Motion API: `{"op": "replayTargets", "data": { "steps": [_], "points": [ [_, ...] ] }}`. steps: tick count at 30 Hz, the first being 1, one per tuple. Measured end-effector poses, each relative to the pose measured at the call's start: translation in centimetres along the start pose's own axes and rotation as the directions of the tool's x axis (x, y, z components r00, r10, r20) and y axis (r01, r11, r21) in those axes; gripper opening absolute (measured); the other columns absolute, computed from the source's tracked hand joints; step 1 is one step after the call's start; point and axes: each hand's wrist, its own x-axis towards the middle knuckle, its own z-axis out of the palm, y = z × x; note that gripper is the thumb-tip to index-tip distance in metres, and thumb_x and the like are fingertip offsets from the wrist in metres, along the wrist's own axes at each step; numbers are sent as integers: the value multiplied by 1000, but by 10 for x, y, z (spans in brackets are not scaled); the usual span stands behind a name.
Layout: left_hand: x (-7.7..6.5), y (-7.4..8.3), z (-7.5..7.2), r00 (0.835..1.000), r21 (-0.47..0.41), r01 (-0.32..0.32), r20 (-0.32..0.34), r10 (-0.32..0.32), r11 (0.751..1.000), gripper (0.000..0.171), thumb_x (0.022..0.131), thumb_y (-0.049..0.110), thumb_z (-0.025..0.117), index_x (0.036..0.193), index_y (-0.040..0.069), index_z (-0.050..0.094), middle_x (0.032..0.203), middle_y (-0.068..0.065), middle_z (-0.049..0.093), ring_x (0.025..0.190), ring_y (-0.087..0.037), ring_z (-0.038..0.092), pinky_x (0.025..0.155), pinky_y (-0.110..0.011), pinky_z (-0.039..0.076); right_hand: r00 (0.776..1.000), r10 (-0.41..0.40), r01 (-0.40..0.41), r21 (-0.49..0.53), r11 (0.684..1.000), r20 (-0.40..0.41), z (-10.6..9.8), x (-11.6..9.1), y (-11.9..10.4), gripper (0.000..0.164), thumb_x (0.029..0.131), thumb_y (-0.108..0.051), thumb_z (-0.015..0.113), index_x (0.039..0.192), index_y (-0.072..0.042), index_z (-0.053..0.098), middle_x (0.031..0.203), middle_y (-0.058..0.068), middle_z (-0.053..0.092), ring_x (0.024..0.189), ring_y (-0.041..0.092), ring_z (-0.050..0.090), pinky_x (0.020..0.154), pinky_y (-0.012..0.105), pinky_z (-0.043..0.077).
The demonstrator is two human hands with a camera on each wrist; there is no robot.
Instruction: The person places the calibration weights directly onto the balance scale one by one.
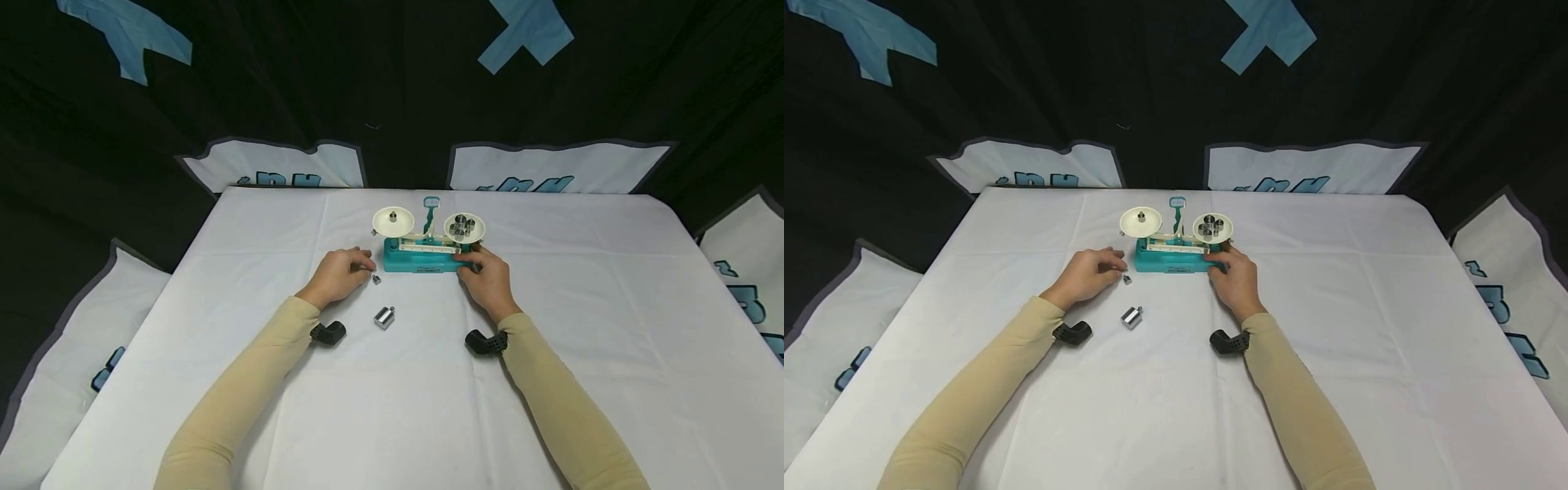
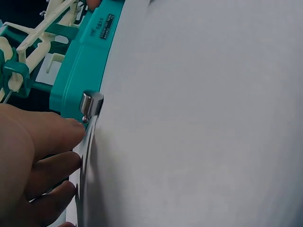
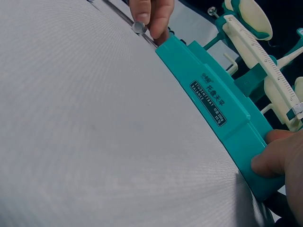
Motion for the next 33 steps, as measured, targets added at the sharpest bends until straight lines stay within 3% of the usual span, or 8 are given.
{"op": "replayTargets", "data": {
  "steps": [26, 33],
  "points": [
    [0, 0, 2, 996, 67, -67, 61, 63, 996, 16, 91, 5, 68, 102, 6, 80, 142, -20, 61, 143, -44, 47, 123, -57, 32, 1000, -1, 1, 5, 1000, 14, 1, 0, -1, 25, 89, 2, 66, 112, 3, 76, 150, 28, 51, 144, 43, 45, 114, 50, 46],
    [-1, 0, 0, 996, 17, -63, 65, 62, 998, 12, 92, 6, 68, 98, 5, 79, 142, -21, 62, 144, -43, 47, 124, -54, 32, 1000, -2, 2, 10, 1000, 8, -1, 0, -2, 24, 89, 3, 66, 111, 3, 76, 150, 28, 51, 143, 43, 47, 113, 50, 47]
  ]
}}
